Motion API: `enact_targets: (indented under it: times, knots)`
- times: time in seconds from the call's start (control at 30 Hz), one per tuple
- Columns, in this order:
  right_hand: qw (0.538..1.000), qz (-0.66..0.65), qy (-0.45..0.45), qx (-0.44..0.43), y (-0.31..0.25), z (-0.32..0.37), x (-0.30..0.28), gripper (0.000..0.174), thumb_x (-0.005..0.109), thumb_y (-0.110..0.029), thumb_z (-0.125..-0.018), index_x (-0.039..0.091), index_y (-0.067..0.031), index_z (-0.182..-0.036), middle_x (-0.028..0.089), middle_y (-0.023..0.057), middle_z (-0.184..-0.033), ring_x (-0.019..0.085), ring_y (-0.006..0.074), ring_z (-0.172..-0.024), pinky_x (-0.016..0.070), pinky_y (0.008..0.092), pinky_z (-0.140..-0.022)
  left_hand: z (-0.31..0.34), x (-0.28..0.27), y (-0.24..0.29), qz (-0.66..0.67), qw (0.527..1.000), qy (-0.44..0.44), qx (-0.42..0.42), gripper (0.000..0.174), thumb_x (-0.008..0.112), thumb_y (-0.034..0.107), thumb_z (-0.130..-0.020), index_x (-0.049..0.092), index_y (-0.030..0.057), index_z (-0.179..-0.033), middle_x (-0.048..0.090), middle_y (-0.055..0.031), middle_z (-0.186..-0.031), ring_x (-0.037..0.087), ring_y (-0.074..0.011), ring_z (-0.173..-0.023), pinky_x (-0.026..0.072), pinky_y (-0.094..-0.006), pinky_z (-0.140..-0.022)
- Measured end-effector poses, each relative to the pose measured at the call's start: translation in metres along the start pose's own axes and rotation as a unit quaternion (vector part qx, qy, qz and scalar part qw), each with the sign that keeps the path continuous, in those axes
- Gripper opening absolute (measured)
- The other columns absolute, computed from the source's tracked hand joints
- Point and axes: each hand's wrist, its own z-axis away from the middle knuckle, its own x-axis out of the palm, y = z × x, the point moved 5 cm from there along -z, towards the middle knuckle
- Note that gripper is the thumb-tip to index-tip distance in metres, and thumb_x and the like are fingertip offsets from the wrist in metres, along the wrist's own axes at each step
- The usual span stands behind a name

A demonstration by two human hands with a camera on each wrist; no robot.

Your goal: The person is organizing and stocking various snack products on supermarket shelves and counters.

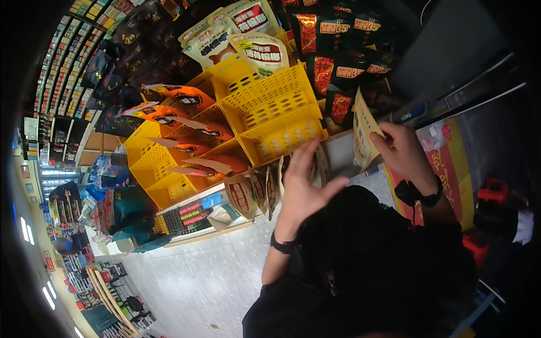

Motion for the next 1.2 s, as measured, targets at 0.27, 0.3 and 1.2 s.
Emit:
enact_targets:
  times: [0.27,0.3,1.2]
  knots:
    - [0.963,-0.196,0.04,-0.179,-0.074,0.0,-0.005,0.02,0.073,-0.013,-0.088,0.063,0.0044,-0.089,0.069,0.0115,-0.083,0.072,0.0194,-0.073,0.0557,0.0272,-0.065,-0.011,-0.005,0.019,-0.119,0.969,0.167,0.134,0.049,0.072,0.005,-0.082,0.059,-0.0015,-0.128,0.064,-0.024,-0.122,0.065,-0.041,-0.107,0.053,-0.0418,-0.092]
    - [0.948,-0.231,0.03,-0.218,-0.077,-0.005,-0.006,0.024,0.077,-0.015,-0.085,0.064,0.0035,-0.092,0.07,0.0109,-0.089,0.072,0.0186,-0.077,0.0558,0.0274,-0.067,-0.012,-0.013,0.019,-0.121,0.963,0.199,0.134,0.038,0.069,0.003,-0.085,0.064,-0.0018,-0.122,0.068,-0.0223,-0.114,0.068,-0.0396,-0.1,0.0547,-0.0402,-0.088]
    - [0.958,-0.197,0.11,-0.176,-0.072,-0.247,0.173,0.033,0.069,-0.025,-0.092,0.067,0.0037,-0.075,0.06,0.025,-0.066,0.061,0.0435,-0.063,0.0461,0.0461,-0.055,-0.156,-0.089,-0.108,0.055,0.985,0.148,-0.072,0.069,0.037,0.041,-0.107,0.019,-0.0054,-0.155,0.017,-0.0272,-0.161,0.015,-0.0353,-0.152,0.0154,-0.0391,-0.122]
